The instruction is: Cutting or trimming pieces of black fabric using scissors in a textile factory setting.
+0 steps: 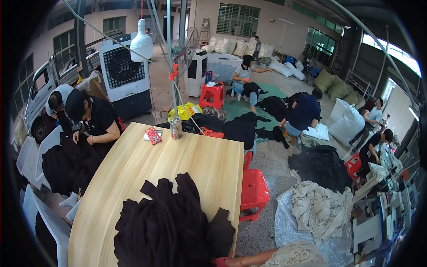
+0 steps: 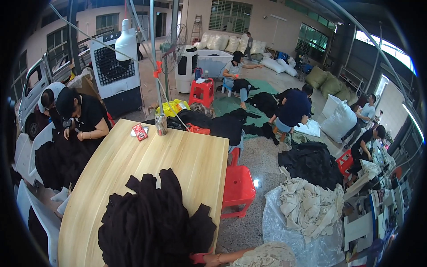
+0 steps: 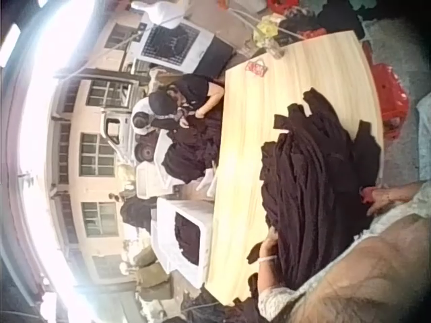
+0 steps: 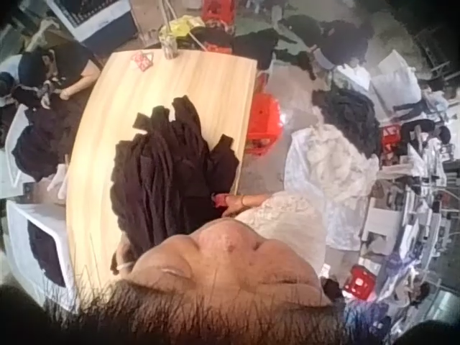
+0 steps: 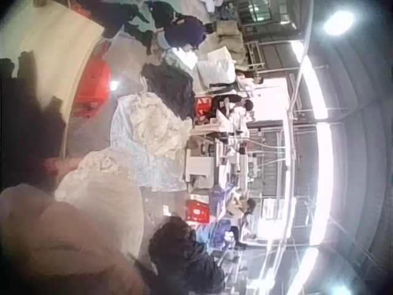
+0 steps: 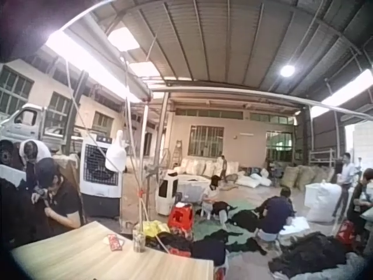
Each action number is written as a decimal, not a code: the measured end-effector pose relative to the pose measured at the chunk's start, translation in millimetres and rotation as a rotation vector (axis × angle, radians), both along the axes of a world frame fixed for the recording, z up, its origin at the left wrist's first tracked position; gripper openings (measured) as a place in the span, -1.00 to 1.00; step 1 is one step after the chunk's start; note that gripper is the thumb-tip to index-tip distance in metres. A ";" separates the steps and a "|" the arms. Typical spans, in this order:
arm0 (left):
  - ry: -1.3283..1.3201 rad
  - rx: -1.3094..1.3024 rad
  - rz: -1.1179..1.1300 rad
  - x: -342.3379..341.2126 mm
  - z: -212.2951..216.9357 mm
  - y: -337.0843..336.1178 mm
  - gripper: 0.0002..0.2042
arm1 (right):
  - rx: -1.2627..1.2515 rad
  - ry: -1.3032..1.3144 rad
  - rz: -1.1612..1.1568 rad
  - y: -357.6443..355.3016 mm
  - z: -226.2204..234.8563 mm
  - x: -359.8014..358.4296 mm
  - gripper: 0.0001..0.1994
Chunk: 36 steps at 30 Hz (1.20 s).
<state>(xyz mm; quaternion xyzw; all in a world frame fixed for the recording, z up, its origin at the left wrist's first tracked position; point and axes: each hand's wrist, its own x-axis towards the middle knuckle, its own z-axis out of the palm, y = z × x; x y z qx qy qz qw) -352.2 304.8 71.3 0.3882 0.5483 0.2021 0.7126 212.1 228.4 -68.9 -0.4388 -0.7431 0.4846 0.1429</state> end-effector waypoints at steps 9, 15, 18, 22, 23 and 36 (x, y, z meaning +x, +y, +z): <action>0.551 -0.034 0.056 94.9 122.8 96.3 -0.26 | -0.394 0.188 -0.721 44.3 68.2 100.9 -0.73; 0.559 0.007 0.137 97.5 21.4 184.9 -0.31 | -0.367 -0.252 -0.531 123.9 56.1 70.7 -0.36; 0.541 0.023 0.032 127.8 -3.0 223.1 -0.31 | -0.451 -0.155 -0.524 149.4 33.1 35.0 -0.55; 0.520 0.026 -0.107 171.8 -37.9 253.7 -0.32 | -0.505 -0.187 -0.537 167.5 31.4 2.7 -0.56; 0.518 0.029 -0.137 181.6 -43.8 260.9 -0.32 | -0.426 -0.136 -0.533 168.5 30.2 -2.1 -0.55; 0.533 0.088 -0.348 223.9 -76.8 303.8 -0.33 | -0.127 0.042 -0.527 161.0 -141.5 17.3 -0.62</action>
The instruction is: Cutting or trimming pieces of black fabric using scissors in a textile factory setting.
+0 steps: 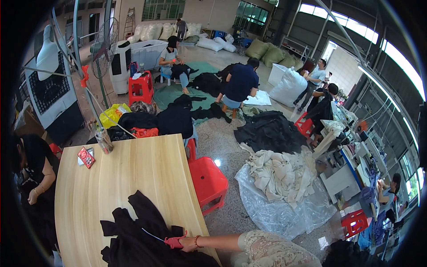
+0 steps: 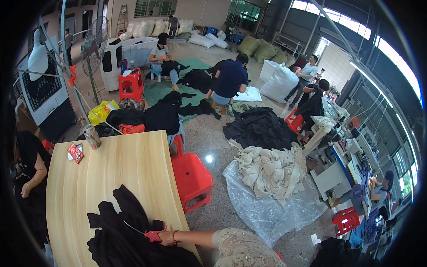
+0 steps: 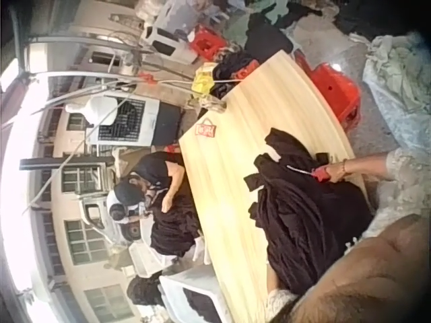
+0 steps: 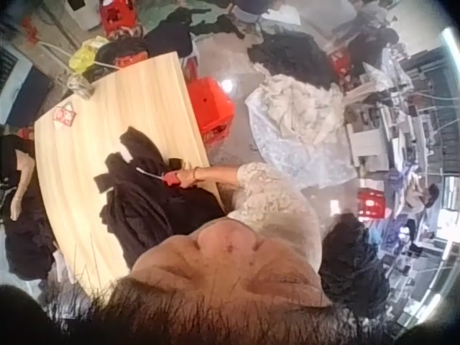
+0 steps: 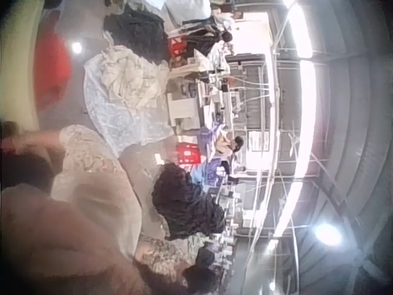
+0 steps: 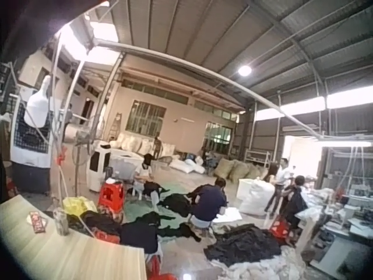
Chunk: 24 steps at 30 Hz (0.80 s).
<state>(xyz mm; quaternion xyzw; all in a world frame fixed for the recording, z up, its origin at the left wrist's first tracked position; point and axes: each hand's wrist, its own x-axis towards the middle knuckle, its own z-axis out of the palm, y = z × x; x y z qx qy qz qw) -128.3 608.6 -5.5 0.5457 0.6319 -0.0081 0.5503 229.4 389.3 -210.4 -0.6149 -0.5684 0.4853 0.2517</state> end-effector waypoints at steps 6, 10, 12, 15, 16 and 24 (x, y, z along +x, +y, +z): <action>-0.005 0.024 0.046 -29.1 -19.5 -5.9 -0.33 | -0.509 -0.042 0.181 24.2 152.6 -14.4 -0.64; -0.013 0.039 0.008 -20.1 -26.9 4.6 -0.34 | -0.459 -0.019 0.193 27.0 176.1 -15.8 -0.73; -0.017 0.049 -0.014 -11.0 -27.8 9.0 -0.34 | -0.390 -0.011 0.127 23.8 153.1 -17.4 -0.74; -0.041 0.063 -0.089 28.9 -29.4 18.3 -0.34 | 0.021 -0.005 -0.009 13.1 78.2 -7.5 -0.72; -0.044 0.067 -0.112 39.7 -29.5 21.1 -0.34 | 0.364 -0.004 -0.047 10.5 63.7 -3.3 -0.71; 0.009 0.103 -0.109 18.8 -29.8 19.3 -0.35 | -0.066 -0.010 0.141 21.1 145.9 -18.9 -0.60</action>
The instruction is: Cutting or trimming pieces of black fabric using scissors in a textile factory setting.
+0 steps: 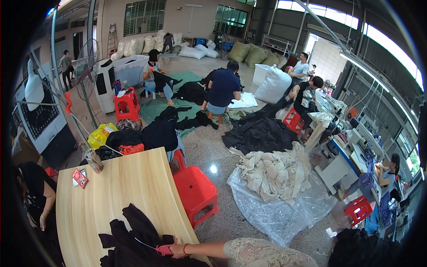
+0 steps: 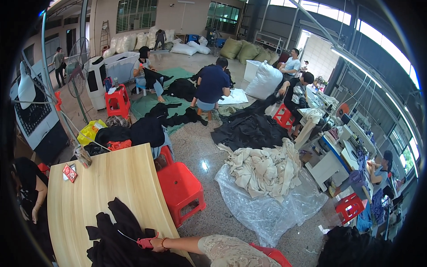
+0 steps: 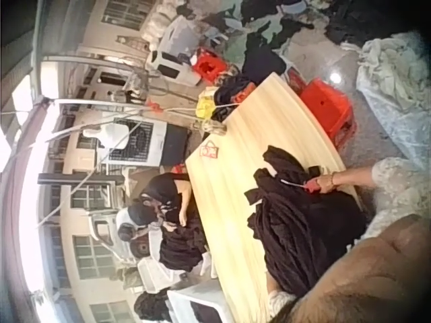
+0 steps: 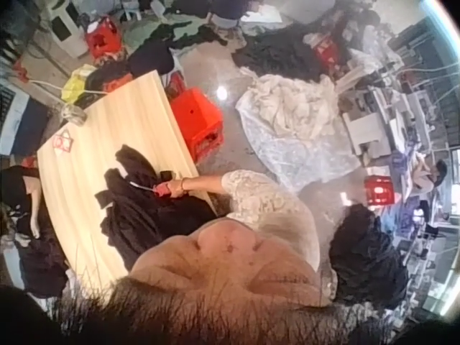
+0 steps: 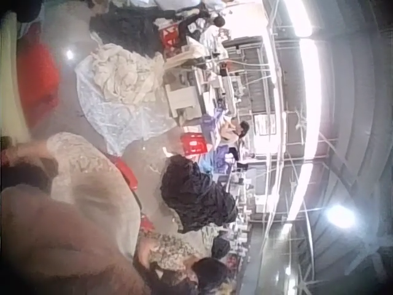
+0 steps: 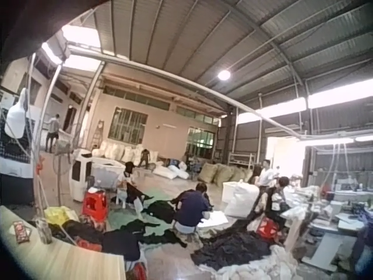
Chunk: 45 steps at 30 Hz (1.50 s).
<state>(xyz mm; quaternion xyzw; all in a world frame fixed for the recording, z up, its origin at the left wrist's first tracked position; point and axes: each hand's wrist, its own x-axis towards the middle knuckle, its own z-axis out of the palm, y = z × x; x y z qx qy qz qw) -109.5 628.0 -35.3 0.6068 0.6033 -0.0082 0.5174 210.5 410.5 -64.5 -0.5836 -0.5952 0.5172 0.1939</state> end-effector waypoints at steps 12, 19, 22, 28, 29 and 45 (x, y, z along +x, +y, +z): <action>0.053 0.018 -0.023 -18.0 -9.1 -1.1 -0.36 | 0.247 0.116 -0.018 -5.1 39.7 -0.2 -0.63; 0.046 0.009 -0.079 1.1 -18.8 -0.3 -0.37 | 0.219 0.009 -0.132 -8.8 -54.2 15.8 -0.63; 0.085 0.004 0.008 -60.6 -18.8 -17.6 -0.37 | 0.055 0.019 -0.215 -19.6 -16.8 14.3 -0.67; 0.139 -0.034 0.156 -145.1 -24.3 -80.3 -0.37 | 0.004 -0.368 -0.320 -56.5 70.0 68.3 -0.53; 0.135 -0.037 0.157 -144.9 -25.7 -84.3 -0.37 | 0.014 -0.390 -0.354 -63.8 51.5 79.6 -0.52; 0.400 -0.236 0.643 -326.6 65.4 -410.7 -0.39 | 0.075 -0.287 0.021 -21.8 11.8 30.8 -0.66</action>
